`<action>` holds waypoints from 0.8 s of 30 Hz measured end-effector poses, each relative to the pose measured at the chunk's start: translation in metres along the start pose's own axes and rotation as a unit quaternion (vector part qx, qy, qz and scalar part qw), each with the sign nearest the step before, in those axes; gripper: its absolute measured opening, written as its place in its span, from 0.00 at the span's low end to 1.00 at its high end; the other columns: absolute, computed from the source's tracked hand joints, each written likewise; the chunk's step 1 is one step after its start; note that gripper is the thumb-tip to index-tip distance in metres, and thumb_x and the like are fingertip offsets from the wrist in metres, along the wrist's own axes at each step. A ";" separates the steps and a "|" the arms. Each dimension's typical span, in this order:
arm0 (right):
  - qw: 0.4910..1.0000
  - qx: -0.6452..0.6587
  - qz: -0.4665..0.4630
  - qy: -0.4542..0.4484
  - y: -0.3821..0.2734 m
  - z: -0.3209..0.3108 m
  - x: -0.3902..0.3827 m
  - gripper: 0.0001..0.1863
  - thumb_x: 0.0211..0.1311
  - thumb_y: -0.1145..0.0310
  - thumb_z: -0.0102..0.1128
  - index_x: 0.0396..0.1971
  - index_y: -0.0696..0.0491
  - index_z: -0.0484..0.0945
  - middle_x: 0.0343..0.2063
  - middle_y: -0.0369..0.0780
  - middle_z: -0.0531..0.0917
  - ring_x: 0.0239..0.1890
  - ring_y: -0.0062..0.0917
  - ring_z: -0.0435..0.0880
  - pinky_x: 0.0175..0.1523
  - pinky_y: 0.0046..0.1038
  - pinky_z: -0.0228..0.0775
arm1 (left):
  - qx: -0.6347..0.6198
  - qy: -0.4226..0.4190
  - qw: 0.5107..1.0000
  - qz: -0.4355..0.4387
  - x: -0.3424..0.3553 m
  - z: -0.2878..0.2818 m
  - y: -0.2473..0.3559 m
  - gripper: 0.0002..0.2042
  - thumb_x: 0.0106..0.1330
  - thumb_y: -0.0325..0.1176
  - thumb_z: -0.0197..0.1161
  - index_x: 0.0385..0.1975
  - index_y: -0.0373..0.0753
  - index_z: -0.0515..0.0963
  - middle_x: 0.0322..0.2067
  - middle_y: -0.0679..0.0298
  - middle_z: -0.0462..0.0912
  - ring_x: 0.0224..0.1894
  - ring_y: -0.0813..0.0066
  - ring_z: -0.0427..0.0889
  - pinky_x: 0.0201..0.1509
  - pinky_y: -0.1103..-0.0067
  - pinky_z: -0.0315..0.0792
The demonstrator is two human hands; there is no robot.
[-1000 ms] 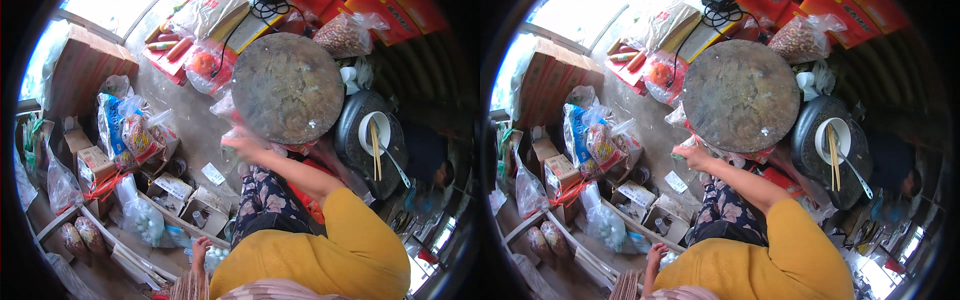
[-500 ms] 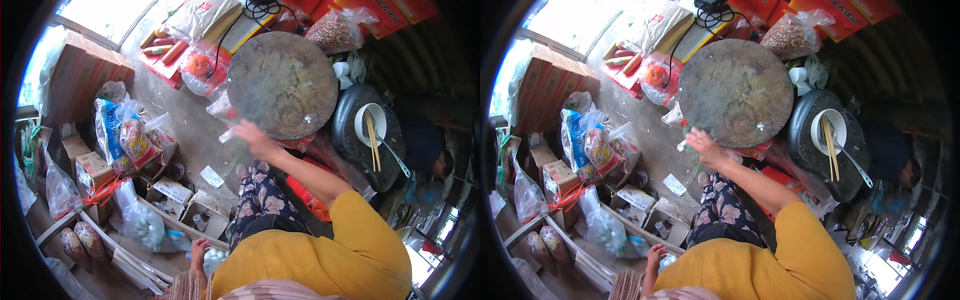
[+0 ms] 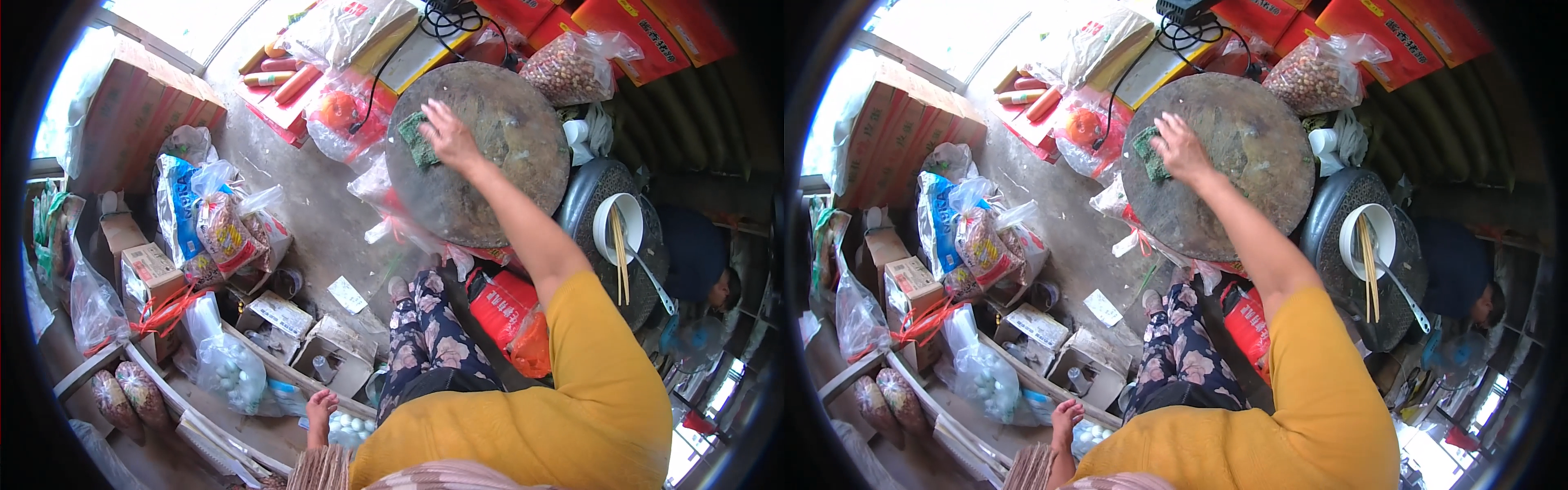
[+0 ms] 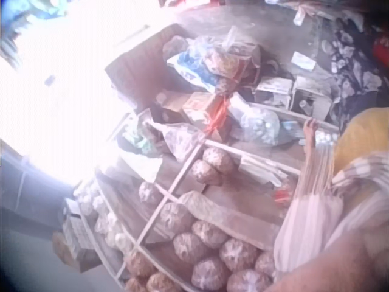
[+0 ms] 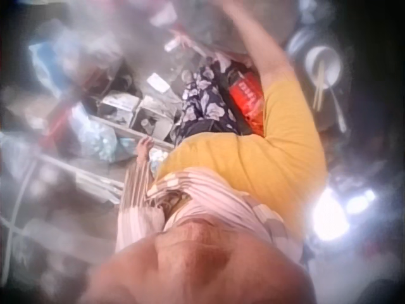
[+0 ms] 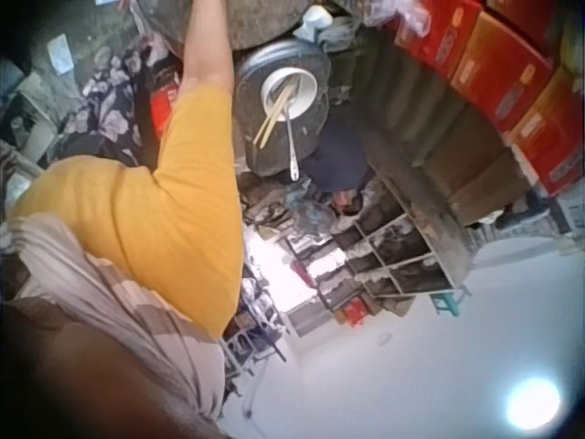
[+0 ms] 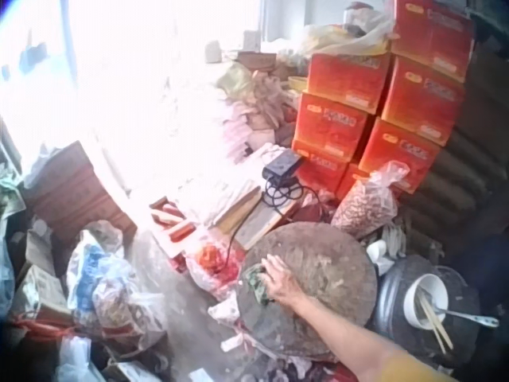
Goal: The person pours water from a container into a large metal bowl containing a white powder, then stirs the mixture by hand to form a thick white paste. The person also handles a small green leaf and several packets of seasoning, adding some contents to the bowl.
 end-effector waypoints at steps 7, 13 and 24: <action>0.994 -0.075 -0.071 -0.044 -0.057 0.018 -0.067 0.27 0.54 0.63 0.52 0.53 0.57 0.62 0.57 0.43 0.60 0.62 0.35 0.54 0.63 0.38 0.46 | 0.013 -0.011 1.000 -0.010 0.015 0.008 -0.011 0.11 0.56 0.25 0.52 0.40 0.34 0.69 0.31 0.59 0.78 0.28 0.74 0.79 0.31 0.82 0.73; 0.982 -0.061 -0.120 -0.134 -0.083 -0.025 -0.176 0.23 0.50 0.76 0.50 0.51 0.58 0.66 0.56 0.43 0.64 0.61 0.36 0.58 0.61 0.38 0.50 | -0.008 -0.018 1.000 0.001 0.015 0.005 -0.009 0.12 0.56 0.25 0.52 0.41 0.34 0.69 0.31 0.59 0.78 0.28 0.74 0.79 0.31 0.82 0.73; 0.983 -0.093 -0.147 -0.065 -0.064 0.021 -0.054 0.23 0.52 0.71 0.50 0.51 0.53 0.65 0.55 0.39 0.65 0.61 0.32 0.58 0.61 0.47 0.47 | 0.013 0.005 0.999 -0.042 0.016 -0.010 -0.018 0.12 0.55 0.26 0.54 0.40 0.35 0.69 0.31 0.62 0.78 0.30 0.74 0.78 0.34 0.78 0.72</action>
Point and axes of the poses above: each hand's wrist, its own x-axis towards the middle knuckle, its own z-axis out of the palm, y = z × x, the point moved 4 cm from there along x, towards the middle knuckle
